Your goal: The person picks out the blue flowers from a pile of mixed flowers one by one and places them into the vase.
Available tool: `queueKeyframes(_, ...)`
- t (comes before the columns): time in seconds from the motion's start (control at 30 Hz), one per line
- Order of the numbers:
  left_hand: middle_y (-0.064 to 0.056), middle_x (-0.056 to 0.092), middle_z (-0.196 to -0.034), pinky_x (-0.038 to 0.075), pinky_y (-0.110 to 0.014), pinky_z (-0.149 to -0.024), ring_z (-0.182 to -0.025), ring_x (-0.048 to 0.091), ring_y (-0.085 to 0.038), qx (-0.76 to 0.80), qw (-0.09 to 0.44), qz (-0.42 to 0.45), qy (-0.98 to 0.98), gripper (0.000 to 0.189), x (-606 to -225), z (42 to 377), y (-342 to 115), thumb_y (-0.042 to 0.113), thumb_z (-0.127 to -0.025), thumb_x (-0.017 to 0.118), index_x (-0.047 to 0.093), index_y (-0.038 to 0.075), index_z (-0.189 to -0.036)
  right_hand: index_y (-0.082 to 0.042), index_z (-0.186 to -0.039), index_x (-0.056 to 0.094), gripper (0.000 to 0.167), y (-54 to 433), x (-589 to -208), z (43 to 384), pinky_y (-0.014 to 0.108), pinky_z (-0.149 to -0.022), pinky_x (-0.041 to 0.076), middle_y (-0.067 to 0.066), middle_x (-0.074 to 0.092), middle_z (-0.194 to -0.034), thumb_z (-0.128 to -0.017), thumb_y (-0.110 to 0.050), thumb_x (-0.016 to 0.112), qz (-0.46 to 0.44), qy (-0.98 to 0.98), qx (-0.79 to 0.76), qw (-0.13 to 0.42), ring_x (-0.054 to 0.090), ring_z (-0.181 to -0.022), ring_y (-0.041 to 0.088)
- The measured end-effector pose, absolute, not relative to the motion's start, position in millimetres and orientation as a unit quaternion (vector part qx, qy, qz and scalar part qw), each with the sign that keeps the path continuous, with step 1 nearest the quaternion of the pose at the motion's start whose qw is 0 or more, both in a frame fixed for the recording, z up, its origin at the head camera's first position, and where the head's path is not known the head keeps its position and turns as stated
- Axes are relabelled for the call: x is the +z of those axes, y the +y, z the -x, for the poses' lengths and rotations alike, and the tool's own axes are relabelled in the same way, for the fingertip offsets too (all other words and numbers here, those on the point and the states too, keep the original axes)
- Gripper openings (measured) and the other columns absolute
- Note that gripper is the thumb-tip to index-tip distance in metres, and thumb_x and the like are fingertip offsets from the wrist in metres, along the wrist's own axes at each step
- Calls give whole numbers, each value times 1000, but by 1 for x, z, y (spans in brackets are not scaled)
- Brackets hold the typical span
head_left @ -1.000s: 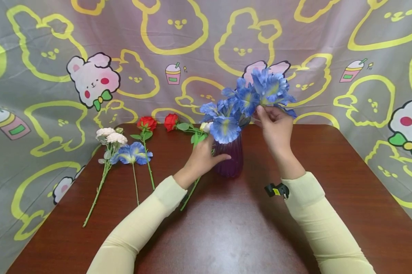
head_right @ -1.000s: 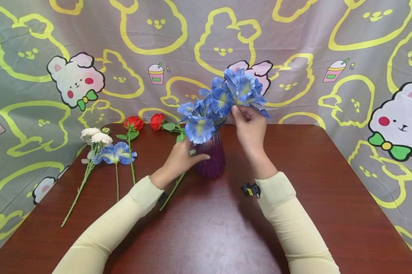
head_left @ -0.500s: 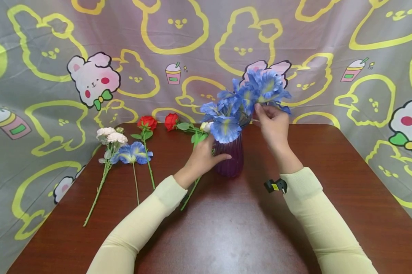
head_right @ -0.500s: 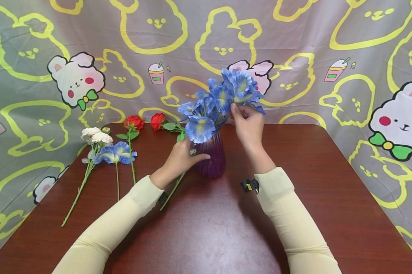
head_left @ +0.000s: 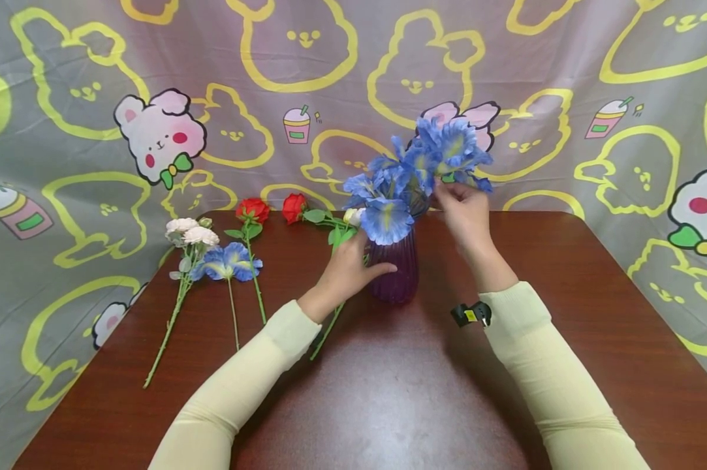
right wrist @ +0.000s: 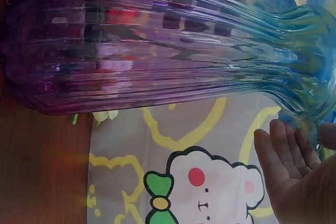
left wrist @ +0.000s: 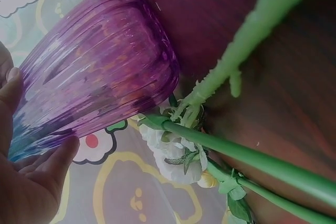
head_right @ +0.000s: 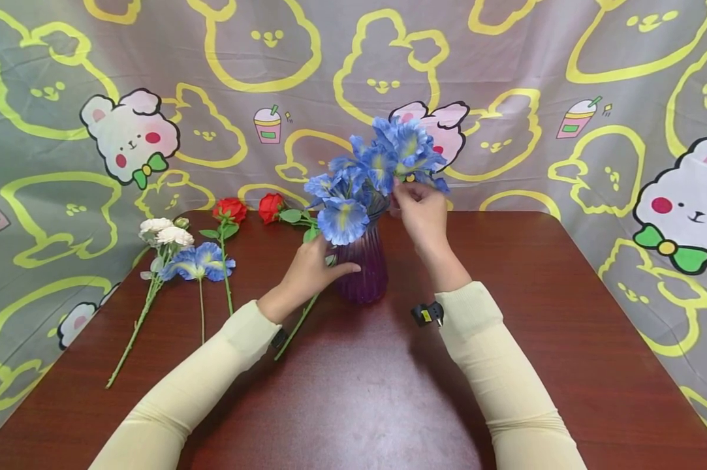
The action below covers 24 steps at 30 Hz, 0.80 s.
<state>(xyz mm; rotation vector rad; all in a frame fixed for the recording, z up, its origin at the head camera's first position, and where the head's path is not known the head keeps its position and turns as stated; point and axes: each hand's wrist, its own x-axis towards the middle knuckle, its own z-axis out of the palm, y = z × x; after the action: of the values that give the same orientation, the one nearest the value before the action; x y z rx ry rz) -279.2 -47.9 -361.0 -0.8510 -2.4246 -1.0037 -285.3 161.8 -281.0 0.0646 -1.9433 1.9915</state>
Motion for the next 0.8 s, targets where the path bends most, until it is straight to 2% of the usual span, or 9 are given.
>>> queueKeyframes(0.13,-16,62,-121,49,-38,-90,-107,60,-23,-359,191,305,-861,79,-361,279,-48,31,-74,86,46,-1,-133,16,-115,61,39,161,-281,286,30,-75,56,6,66,-89,-97,-18,60,-24,-692,702,164,67,-78,9)
queueKeyframes(0.3,-16,57,-131,46,-36,-96,-118,56,-24,-363,190,310,-858,82,-361,280,-48,30,-74,86,43,0,-137,15,-124,56,40,160,-283,286,40,-84,54,20,59,-119,-99,-16,55,-25,-695,704,142,66,-88,11)
queueKeyframes(0.4,-15,55,-135,45,-36,-98,-121,54,-24,-363,190,313,-857,84,-362,280,-48,30,-75,86,41,1,-140,15,-127,55,42,161,-285,286,44,-87,53,22,54,-130,-99,-17,55,-30,-692,708,135,64,-93,12)
queueKeyframes(0.47,-15,55,-135,45,-35,-98,-121,54,-23,-363,191,313,-857,84,-362,280,-48,30,-75,86,41,2,-140,15,-127,55,43,161,-286,285,43,-86,53,20,55,-129,-99,-18,56,-34,-688,712,135,65,-91,12)
queueKeyframes(0.53,-15,55,-134,45,-36,-98,-120,55,-23,-363,192,312,-857,84,-362,279,-48,30,-75,86,41,2,-140,15,-125,55,43,162,-288,285,42,-85,54,17,59,-120,-99,-19,58,-41,-680,719,135,66,-86,11)
queueKeyframes(0.7,-14,56,-134,46,-35,-97,-119,55,-22,-365,191,309,-857,83,-362,279,-48,30,-74,86,43,1,-139,12,-109,62,37,165,-294,285,38,-79,56,2,63,-87,-97,-23,61,-57,-666,731,137,67,-74,11)
queueKeyframes(0.8,-15,56,-132,45,-36,-97,-118,56,-23,-365,191,306,-858,82,-362,279,-48,30,-74,86,44,1,-138,9,-102,63,33,166,-298,285,36,-78,56,1,64,-82,-97,-24,62,-66,-667,729,137,68,-74,12)
